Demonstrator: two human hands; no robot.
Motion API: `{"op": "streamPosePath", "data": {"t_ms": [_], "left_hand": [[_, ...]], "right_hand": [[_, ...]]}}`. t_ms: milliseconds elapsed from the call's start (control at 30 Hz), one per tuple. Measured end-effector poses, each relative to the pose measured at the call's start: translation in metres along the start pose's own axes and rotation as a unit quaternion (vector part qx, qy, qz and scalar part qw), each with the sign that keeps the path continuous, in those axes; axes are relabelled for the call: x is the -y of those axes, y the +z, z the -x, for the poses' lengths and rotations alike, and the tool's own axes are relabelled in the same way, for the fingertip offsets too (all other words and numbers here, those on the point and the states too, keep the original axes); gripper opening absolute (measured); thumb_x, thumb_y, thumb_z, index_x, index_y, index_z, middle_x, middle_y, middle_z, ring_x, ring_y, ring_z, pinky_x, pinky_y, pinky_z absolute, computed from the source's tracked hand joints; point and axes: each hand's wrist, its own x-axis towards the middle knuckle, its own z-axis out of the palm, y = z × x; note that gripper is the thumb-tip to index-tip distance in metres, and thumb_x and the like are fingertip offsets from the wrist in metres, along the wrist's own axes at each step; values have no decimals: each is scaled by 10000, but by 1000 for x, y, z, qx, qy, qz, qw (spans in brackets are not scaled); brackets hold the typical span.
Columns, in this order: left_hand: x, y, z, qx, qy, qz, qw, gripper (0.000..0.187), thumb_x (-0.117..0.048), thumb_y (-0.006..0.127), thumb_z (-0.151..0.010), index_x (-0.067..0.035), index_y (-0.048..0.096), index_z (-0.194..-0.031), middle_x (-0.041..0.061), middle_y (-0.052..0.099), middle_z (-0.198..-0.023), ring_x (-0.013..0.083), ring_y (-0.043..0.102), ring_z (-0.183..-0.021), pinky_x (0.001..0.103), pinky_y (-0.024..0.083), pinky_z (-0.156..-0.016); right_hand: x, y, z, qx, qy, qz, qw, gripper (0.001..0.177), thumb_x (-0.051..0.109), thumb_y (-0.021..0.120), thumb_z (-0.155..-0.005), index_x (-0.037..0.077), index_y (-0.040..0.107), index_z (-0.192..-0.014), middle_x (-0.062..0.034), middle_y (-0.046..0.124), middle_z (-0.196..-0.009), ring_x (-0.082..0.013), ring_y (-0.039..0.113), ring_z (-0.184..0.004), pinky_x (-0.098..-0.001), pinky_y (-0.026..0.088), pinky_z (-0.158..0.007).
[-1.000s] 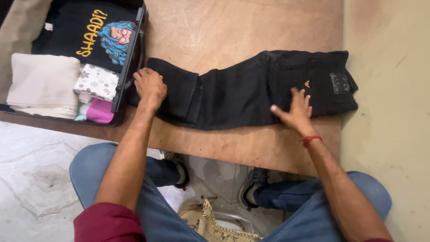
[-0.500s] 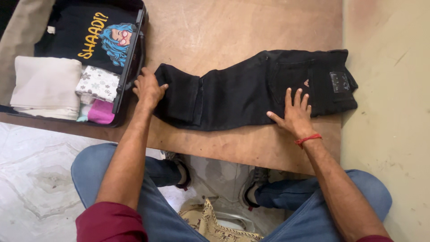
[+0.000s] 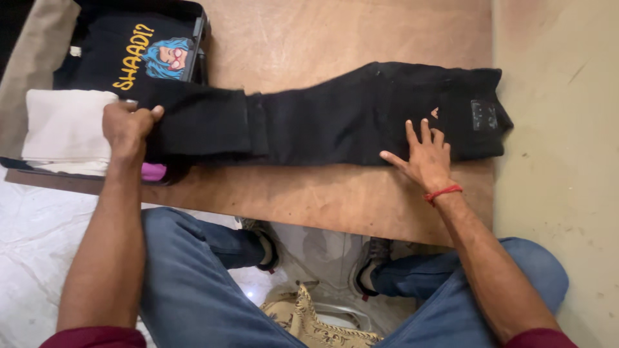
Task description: The person folds a black t-shirt and a pair of black trousers on a wooden table, then places them into an open suitcase. The person closes the suitcase at the end.
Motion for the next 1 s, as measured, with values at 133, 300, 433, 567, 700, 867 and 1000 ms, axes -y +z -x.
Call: {"op": "streamPosePath", "data": {"t_ms": [133, 300, 433, 567, 700, 867, 1000], "left_hand": [[1, 1, -4, -94, -15, -121, 988, 536, -293, 962, -712, 54, 708, -1033, 236, 691, -1074, 403, 643, -1048, 469, 485, -925], [-43, 10, 13, -123, 148, -246, 950, 696, -141, 872, -804, 122, 534, -1353, 341, 540, -1339, 527, 476, -1280, 587, 390, -1064], [-84, 56, 44, -7, 400, -192, 896, 818, -341, 856, -981, 97, 400, -1500, 319, 376, -1584, 472, 351, -1503, 538, 297, -1260], [-87, 119, 96, 143, 489, -199, 837, 914, -636, 622, -967, -37, 357, -1604, 230, 278, -1674, 425, 233, -1543, 585, 212, -1234], [-60, 141, 117, 246, 455, -267, 813, 940, -753, 465, -914, -166, 292, -1628, 104, 230, -1693, 311, 185, -1550, 566, 170, -1218], [-45, 141, 109, 232, 416, -269, 837, 962, -772, 434, -914, -159, 246, -1631, 93, 198, -1714, 252, 171, -1575, 504, 156, -1269], [-56, 156, 126, 200, 446, -286, 824, 873, -666, 415, -1009, -99, 225, -1645, 155, 160, -1709, 337, 135, -1566, 533, 136, -1253]], "right_hand": [[11, -2, 3, -33, -46, 18, 998, 992, 823, 547, -843, 174, 440, -1586, -201, 375, -1626, -409, 424, -1333, -530, 397, -1016], [29, 0, 4, -51, -72, -6, 996, 908, 763, 512, -885, 225, 412, -1610, -189, 328, -1673, -413, 370, -1408, -554, 337, -1107], [42, 3, -4, -82, -144, -39, 985, 841, 718, 482, -954, 242, 362, -1637, -144, 261, -1709, -396, 226, -1557, -607, 203, -1221], [37, 8, -5, -10, -142, -71, 987, 836, 717, 482, -921, 293, 322, -1624, -97, 189, -1723, -358, 172, -1566, -605, 143, -1223], [21, 11, -5, -2, -138, -31, 990, 827, 737, 474, -917, 348, 303, -1627, -121, 145, -1726, -335, 160, -1570, -608, 134, -1217], [14, 9, -11, 2, -132, -64, 989, 838, 765, 469, -887, 378, 295, -1609, -121, 127, -1721, -310, 147, -1574, -590, 136, -1229], [17, 7, -6, -2, -128, -43, 991, 807, 711, 480, -930, 338, 298, -1622, -122, 123, -1722, -327, 140, -1570, -599, 133, -1226]]}}
